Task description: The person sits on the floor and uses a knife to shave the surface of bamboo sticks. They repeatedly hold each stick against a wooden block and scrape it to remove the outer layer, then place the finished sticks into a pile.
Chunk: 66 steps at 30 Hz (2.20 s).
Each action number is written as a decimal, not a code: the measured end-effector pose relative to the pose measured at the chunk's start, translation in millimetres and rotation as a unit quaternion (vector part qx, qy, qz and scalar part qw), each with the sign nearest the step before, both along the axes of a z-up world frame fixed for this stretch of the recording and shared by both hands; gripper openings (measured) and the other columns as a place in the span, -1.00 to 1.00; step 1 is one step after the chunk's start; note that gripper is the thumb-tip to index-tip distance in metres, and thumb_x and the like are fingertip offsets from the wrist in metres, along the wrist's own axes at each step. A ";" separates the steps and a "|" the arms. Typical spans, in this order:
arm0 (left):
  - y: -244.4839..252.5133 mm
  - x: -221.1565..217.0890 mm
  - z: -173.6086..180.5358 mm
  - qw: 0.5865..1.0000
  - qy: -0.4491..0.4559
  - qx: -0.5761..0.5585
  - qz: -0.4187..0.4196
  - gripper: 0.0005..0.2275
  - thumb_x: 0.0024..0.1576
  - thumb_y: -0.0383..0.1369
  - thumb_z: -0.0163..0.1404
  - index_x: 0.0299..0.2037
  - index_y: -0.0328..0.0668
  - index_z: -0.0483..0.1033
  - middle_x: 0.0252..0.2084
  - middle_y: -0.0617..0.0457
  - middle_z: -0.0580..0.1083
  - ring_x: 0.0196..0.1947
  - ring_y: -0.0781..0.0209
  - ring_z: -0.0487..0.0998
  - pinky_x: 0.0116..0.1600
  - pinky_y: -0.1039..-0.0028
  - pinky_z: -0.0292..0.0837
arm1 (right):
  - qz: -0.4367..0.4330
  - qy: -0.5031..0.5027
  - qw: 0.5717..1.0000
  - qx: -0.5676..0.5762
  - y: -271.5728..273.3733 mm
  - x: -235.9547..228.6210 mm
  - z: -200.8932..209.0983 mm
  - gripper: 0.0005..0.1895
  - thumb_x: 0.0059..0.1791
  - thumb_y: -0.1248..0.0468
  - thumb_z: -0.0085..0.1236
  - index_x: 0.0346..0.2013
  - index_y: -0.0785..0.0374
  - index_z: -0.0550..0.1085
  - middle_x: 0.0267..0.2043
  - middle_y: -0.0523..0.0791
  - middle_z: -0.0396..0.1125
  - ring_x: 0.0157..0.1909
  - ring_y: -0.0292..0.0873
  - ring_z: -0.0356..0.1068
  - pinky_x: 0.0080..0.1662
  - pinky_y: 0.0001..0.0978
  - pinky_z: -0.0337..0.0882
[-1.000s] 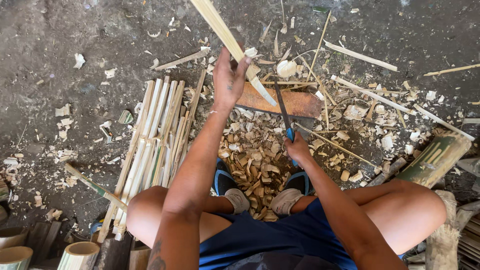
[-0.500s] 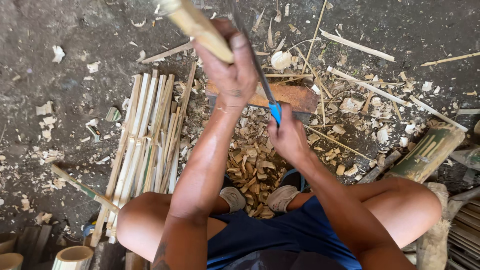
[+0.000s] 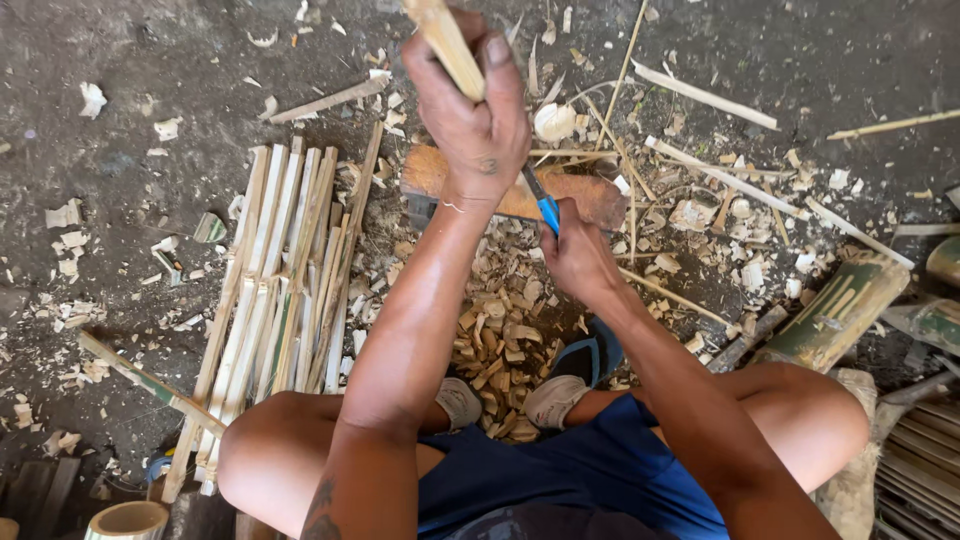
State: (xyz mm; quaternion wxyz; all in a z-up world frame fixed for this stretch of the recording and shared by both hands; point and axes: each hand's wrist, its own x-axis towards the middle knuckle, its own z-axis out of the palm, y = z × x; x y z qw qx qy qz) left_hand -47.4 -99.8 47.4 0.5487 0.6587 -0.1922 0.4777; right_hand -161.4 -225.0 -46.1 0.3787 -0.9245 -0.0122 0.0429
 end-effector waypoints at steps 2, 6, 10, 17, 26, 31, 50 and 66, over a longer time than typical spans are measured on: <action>4.5 4.0 3.9 1.000 -0.003 -0.001 0.003 -0.80 0.42 -0.32 -0.08 0.13 -0.16 0.20 -0.15 0.07 0.37 -0.25 0.32 0.46 -0.11 0.47 0.46 | 0.002 -0.021 1.000 0.017 -0.6 4.0 -6.1 -0.85 0.15 0.38 -0.13 -0.02 0.38 0.21 -0.66 -0.04 0.27 -0.77 -0.14 0.25 -0.75 -0.27 0.21; 11.2 -1.6 -9.2 1.000 0.009 -0.019 -0.016 -0.82 0.42 -0.32 -0.07 0.09 -0.15 0.22 -0.13 0.08 0.38 -0.29 0.36 0.47 -0.16 0.52 0.45 | 0.009 -0.149 0.986 0.070 -0.7 -1.3 -33.6 -0.81 0.14 0.44 -0.18 0.05 0.43 0.17 -0.60 -0.08 0.24 -0.75 -0.22 0.24 -0.72 -0.36 0.24; 10.2 4.1 -2.8 1.000 0.007 0.006 -0.012 -0.81 0.43 -0.32 -0.09 0.11 -0.18 0.20 -0.14 0.05 0.38 -0.25 0.33 0.47 -0.13 0.45 0.46 | -0.009 -0.007 0.990 -0.142 0.1 22.3 -41.2 -0.85 0.19 0.29 -0.10 -0.01 0.30 0.22 -0.56 -0.14 0.22 -0.70 -0.25 0.22 -0.66 -0.31 0.24; 3.0 8.5 4.8 0.999 -0.013 0.004 -0.035 -0.84 0.41 -0.33 -0.10 0.08 -0.14 0.21 -0.13 0.07 0.37 -0.28 0.33 0.46 -0.17 0.51 0.46 | -0.042 0.161 0.969 0.181 -4.0 19.2 -27.3 -0.75 0.19 0.18 -0.16 0.01 0.32 0.23 -0.58 -0.17 0.22 -0.70 -0.30 0.21 -0.67 -0.42 0.28; 3.5 34.4 -2.7 0.999 -0.034 -0.010 -0.037 -0.90 0.40 -0.34 -0.13 0.02 -0.08 0.23 -0.20 0.11 0.36 -0.41 0.41 0.38 -0.37 0.60 0.38 | -0.036 0.074 0.989 -0.125 -10.9 44.0 -144.6 -0.57 0.08 0.20 -0.03 0.11 0.45 0.19 -0.56 0.06 0.36 -0.57 0.10 0.36 -0.49 0.02 0.35; 22.7 33.0 1.7 0.995 -0.055 -0.050 -0.066 -0.89 0.43 -0.29 -0.14 0.04 -0.06 0.24 -0.31 0.12 0.37 -0.49 0.41 0.28 -0.43 0.51 0.24 | -0.026 0.184 0.982 -0.039 -24.4 63.9 -174.3 -0.69 0.17 0.14 -0.16 0.02 0.35 0.28 -0.46 0.06 0.38 -0.50 0.06 0.41 -0.37 0.06 0.42; 53.0 -5.9 -10.2 0.939 0.007 -0.185 -0.288 -0.56 0.33 0.10 -0.13 -0.13 -0.17 0.30 -0.43 0.11 0.29 -0.59 0.39 0.32 -0.59 0.52 0.34 | -0.115 0.103 0.988 0.013 -37.0 17.9 -291.5 -0.51 0.07 0.15 -0.01 0.19 0.37 0.18 -0.45 0.18 0.41 -0.40 0.27 0.45 -0.34 0.14 0.39; 19.5 -31.3 -29.1 0.969 0.044 -0.131 -0.202 -0.58 0.41 0.05 -0.17 -0.15 -0.22 0.34 -0.46 0.09 0.35 -0.56 0.42 0.30 -0.55 0.59 0.19 | -0.032 -0.050 0.991 0.117 25.7 -11.7 -13.0 -0.71 0.10 0.39 -0.12 0.10 0.40 0.16 -0.58 -0.02 0.34 -0.67 -0.13 0.39 -0.67 -0.30 0.39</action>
